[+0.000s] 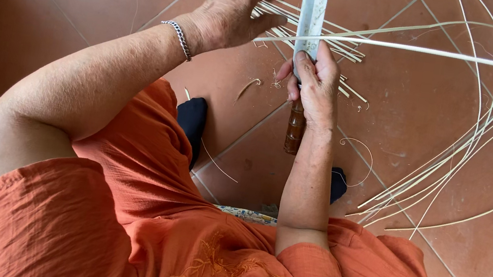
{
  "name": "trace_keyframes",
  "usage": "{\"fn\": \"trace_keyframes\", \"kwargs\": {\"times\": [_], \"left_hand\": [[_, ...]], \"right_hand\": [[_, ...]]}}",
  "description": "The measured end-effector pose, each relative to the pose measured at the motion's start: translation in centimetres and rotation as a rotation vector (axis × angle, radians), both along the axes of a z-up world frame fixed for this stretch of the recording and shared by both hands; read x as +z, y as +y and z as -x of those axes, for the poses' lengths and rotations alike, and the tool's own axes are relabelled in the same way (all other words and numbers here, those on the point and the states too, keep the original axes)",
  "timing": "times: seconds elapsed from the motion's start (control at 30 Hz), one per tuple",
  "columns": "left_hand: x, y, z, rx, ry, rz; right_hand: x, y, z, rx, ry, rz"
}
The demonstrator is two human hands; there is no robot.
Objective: The person sits on a tiled floor and uses a knife to split long bamboo strips into thinner strands. They hold the strips with one hand and draw the knife along the length to separate them, repeating the process for multiple pieces.
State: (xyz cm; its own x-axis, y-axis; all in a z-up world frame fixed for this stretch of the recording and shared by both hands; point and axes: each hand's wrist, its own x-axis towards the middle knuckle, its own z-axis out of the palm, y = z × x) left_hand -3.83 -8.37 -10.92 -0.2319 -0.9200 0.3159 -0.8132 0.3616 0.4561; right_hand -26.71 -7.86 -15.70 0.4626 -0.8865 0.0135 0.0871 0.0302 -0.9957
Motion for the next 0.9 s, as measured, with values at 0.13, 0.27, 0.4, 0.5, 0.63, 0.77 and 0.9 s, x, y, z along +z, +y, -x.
{"fn": "trace_keyframes", "kwargs": {"times": [0.13, 0.27, 0.4, 0.5, 0.63, 0.77, 0.9], "left_hand": [[0.0, -0.2, 1.0, -0.101, -0.098, 0.212], [-0.7, -1.2, 4.1, -0.214, -0.259, 0.303], [0.7, -1.8, 4.4, -0.195, -0.223, -0.117], [0.8, -1.9, 4.3, -0.248, -0.072, 0.103], [0.0, -2.3, 4.1, -0.309, 0.085, 0.297], [-1.8, -2.6, 3.8, -0.288, 0.079, 0.223], [-5.5, -2.6, 4.9, -0.277, 0.096, -0.074]], "right_hand": [[-0.9, -0.3, -1.1, 0.055, 0.068, 0.04], [-2.3, 0.4, -2.3, 0.096, 0.157, 0.141], [-1.4, 0.6, -2.9, 0.111, 0.224, 0.171], [-0.6, 0.7, -2.9, 0.105, 0.225, 0.197], [-1.3, 0.1, -2.7, 0.105, 0.171, 0.2], [-4.3, -1.1, -2.3, 0.089, 0.227, 0.162], [-7.0, -3.1, -0.1, 0.046, 0.227, 0.129]]}}
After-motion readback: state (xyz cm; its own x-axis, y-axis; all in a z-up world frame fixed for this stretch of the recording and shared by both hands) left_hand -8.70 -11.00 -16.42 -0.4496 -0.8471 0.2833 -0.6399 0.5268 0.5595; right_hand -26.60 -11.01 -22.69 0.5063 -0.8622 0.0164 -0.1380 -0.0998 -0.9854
